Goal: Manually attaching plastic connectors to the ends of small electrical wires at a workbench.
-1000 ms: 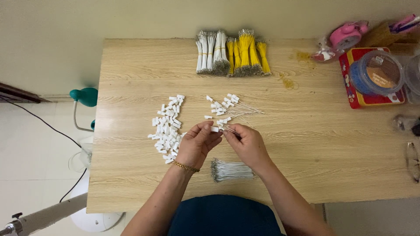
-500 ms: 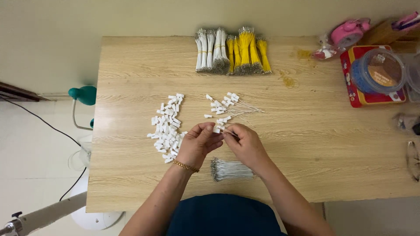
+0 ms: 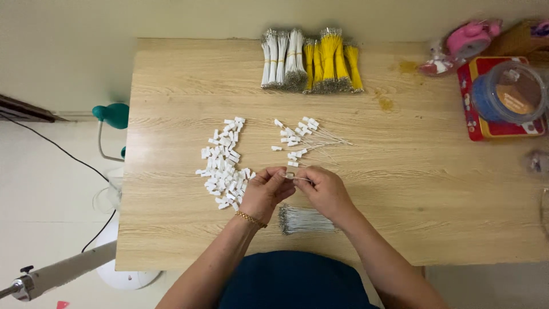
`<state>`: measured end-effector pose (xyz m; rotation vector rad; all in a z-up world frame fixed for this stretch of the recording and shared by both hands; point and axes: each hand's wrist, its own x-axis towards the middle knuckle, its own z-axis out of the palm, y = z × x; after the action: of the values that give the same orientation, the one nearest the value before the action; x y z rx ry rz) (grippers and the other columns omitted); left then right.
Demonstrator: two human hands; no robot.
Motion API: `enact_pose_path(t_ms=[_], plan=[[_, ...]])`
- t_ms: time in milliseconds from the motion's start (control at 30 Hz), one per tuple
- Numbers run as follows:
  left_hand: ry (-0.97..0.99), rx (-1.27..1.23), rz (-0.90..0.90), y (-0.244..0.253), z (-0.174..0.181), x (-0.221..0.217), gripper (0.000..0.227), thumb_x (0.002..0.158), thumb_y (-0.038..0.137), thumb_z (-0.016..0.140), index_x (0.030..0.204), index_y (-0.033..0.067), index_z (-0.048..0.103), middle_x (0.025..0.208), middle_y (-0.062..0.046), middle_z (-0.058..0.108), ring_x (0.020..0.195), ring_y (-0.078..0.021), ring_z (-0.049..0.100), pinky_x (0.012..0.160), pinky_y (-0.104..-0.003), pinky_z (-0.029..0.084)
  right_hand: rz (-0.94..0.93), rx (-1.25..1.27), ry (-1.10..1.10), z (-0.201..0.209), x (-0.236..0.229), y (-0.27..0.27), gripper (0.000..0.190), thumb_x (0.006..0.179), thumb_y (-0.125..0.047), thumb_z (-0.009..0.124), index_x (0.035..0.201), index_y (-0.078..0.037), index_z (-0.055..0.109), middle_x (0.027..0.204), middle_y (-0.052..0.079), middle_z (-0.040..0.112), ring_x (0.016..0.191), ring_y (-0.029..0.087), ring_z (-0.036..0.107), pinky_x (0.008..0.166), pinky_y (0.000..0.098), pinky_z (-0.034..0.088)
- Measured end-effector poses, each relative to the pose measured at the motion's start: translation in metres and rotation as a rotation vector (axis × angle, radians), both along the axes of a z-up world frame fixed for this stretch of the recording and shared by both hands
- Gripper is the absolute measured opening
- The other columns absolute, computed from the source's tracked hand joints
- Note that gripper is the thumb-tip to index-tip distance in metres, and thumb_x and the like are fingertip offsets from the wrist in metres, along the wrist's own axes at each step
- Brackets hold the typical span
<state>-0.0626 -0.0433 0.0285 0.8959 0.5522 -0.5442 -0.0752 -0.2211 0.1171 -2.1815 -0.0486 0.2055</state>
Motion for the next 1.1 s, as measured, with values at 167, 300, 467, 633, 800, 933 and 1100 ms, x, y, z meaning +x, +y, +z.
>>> enact_pose_path(t_ms=[167, 300, 467, 633, 800, 933, 1100], plan=[[-0.216, 0.380, -0.196, 0.026, -0.004, 0.014, 0.029, 0.097, 0.015, 0.071, 0.123, 0.0032, 0.067, 0.101, -0.021, 0.075, 0.096, -0.0359, 0.075, 0.089, -0.050, 0.060, 0.030, -0.044, 0.051, -0.062, 0.007, -0.007, 0.012, 0.095, -0.012, 0.064, 0.095, -0.005, 0.075, 0.082, 0.021, 0.071, 0.083, 0.041, 0.070, 0.076, 0.0473, 0.054], [-0.617, 1.387, -0.471, 0.066, -0.033, 0.052, 0.020, 0.094, 0.027, 0.070, 0.113, 0.0281, 0.076, 0.094, 0.000, 0.078, 0.093, -0.0275, 0.074, 0.085, -0.045, 0.059, -0.023, -0.080, -0.032, -0.110, 0.025, -0.015, 0.021, 0.093, -0.003, 0.064, 0.108, -0.007, 0.077, 0.089, 0.020, 0.073, 0.092, 0.042, 0.071, 0.082, 0.0461, 0.055], [-0.784, 1.902, -0.772, 0.083, -0.075, 0.059, 0.020, 0.088, 0.051, 0.067, 0.104, 0.0425, 0.075, 0.090, 0.012, 0.074, 0.098, -0.0185, 0.070, 0.092, -0.041, 0.052, -0.026, -0.185, -0.142, -0.132, 0.031, -0.028, 0.022, 0.092, -0.007, 0.067, 0.112, -0.010, 0.077, 0.097, 0.016, 0.072, 0.099, 0.036, 0.071, 0.088, 0.0433, 0.054], [-0.848, 1.907, -0.904, 0.065, -0.051, 0.046, 0.037, 0.078, 0.062, 0.069, 0.100, 0.0337, 0.077, 0.099, 0.006, 0.074, 0.107, -0.0218, 0.062, 0.097, -0.047, 0.041, -0.046, -0.192, -0.079, -0.069, 0.022, -0.017, 0.026, 0.098, -0.012, 0.064, 0.122, -0.016, 0.074, 0.099, 0.014, 0.073, 0.098, 0.036, 0.071, 0.088, 0.0439, 0.054], [-0.768, 1.931, -0.912, 0.063, -0.077, 0.046, 0.024, 0.077, 0.047, 0.070, 0.094, 0.0320, 0.077, 0.101, 0.007, 0.070, 0.109, -0.0204, 0.056, 0.099, -0.046, 0.036, -0.169, -0.036, 0.240, -0.028, 0.017, -0.001, 0.031, 0.102, -0.030, 0.055, 0.133, -0.029, 0.052, 0.094, 0.004, 0.080, 0.076, 0.031, 0.075, 0.078, 0.0438, 0.055], [-0.780, 1.920, -0.823, 0.056, -0.054, 0.041, 0.020, 0.078, 0.045, 0.069, 0.092, 0.0329, 0.077, 0.102, 0.008, 0.069, 0.108, -0.0182, 0.057, 0.098, -0.044, 0.039, -0.232, 0.181, 0.149, -0.029, 0.006, 0.003, 0.014, 0.103, -0.029, 0.060, 0.114, -0.023, 0.065, 0.082, 0.003, 0.079, 0.052, 0.017, 0.065, 0.059, 0.0303, 0.054], [-0.608, 1.357, -0.546, 0.048, -0.001, 0.036, 0.022, 0.083, 0.036, 0.076, 0.103, 0.0267, 0.075, 0.095, 0.004, 0.077, 0.097, -0.0187, 0.072, 0.086, -0.038, 0.057, -0.239, 0.448, 0.016, -0.010, 0.001, 0.010, 0.015, 0.094, -0.012, 0.074, 0.108, -0.010, 0.080, 0.090, 0.006, 0.080, 0.076, 0.009, 0.065, 0.075, 0.0299, 0.059]])
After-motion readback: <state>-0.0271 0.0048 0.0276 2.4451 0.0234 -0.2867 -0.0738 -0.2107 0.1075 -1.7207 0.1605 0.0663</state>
